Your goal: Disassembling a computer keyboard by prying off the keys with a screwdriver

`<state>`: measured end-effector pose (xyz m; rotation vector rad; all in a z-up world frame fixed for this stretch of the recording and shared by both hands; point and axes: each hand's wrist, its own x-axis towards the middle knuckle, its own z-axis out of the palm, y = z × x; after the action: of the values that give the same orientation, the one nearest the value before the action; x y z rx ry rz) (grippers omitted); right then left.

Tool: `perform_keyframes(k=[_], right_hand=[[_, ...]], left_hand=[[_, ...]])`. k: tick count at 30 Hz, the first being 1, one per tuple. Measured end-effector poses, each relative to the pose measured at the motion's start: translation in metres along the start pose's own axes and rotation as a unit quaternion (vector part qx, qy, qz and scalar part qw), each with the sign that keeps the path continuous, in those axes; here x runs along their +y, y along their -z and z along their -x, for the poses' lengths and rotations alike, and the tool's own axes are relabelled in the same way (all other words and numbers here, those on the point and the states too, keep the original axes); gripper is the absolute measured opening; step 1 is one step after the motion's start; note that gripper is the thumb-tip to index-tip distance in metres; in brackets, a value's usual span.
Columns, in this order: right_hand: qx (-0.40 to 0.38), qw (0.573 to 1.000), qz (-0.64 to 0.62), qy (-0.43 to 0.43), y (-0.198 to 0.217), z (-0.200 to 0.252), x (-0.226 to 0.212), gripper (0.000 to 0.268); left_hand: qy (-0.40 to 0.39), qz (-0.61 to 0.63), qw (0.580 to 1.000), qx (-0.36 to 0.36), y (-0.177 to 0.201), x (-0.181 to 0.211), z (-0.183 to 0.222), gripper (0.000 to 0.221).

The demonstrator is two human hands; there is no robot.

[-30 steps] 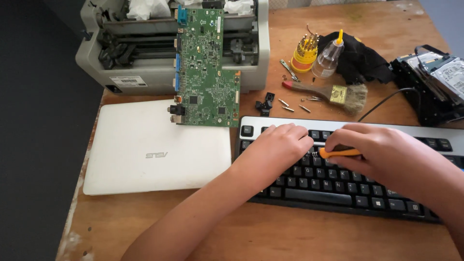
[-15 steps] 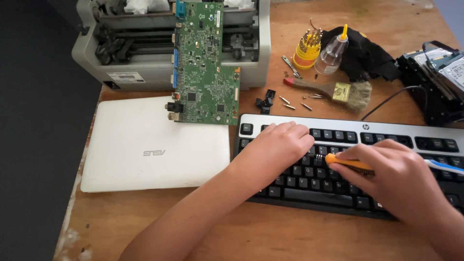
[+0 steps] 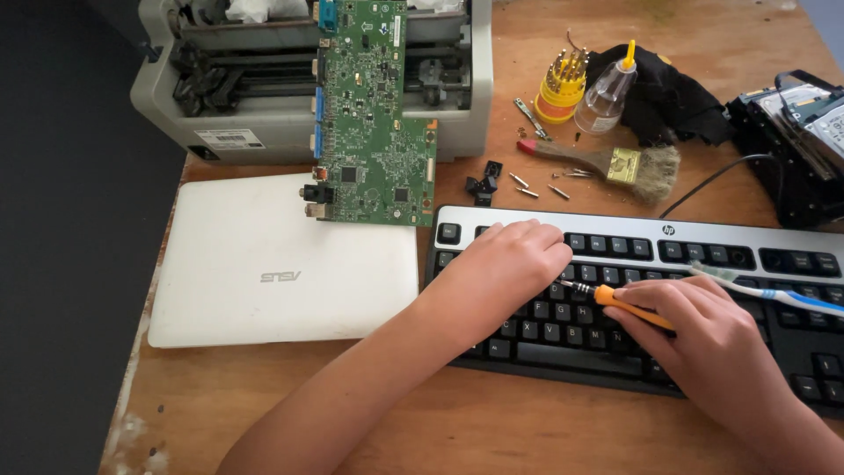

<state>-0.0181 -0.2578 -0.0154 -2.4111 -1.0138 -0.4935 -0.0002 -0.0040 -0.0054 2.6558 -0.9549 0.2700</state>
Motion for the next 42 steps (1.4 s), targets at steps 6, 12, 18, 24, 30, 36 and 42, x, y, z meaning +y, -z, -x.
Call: perform_keyframes(k=[6, 12, 18, 24, 30, 36, 42], right_hand=[[-0.05, 0.999, 0.013, -0.011, 0.005, 0.006, 0.003, 0.028], [-0.076, 0.996, 0.047, 0.005, 0.001, 0.017, 0.012, 0.038], [-0.119, 0.993, 0.027, 0.0, 0.005, 0.021, 0.014, 0.048], [-0.097, 0.994, 0.044, 0.008, 0.006, 0.022, 0.012, 0.044], [-0.078, 0.993, 0.089, 0.025, 0.012, 0.016, 0.005, 0.041], [-0.161, 0.972, 0.155, 0.072, 0.052, -0.016, -0.008, 0.049], [-0.25, 0.933, 0.232, 0.111, 0.053, -0.035, -0.007, 0.071]], left_hand=[[0.0, -0.001, 1.0, 0.001, 0.001, 0.0, 0.0, 0.018], [0.001, 0.003, 1.0, -0.005, -0.002, -0.002, -0.002, 0.014], [0.0, 0.003, 1.0, -0.023, -0.001, -0.003, -0.001, 0.014], [-0.006, -0.003, 1.0, -0.016, -0.002, -0.002, -0.002, 0.019], [0.005, -0.079, 0.997, -0.018, -0.006, 0.004, -0.002, 0.021], [0.009, -0.06, 0.998, -0.035, -0.003, 0.003, -0.003, 0.022], [0.012, -0.038, 0.998, -0.039, 0.0, 0.003, -0.002, 0.019]])
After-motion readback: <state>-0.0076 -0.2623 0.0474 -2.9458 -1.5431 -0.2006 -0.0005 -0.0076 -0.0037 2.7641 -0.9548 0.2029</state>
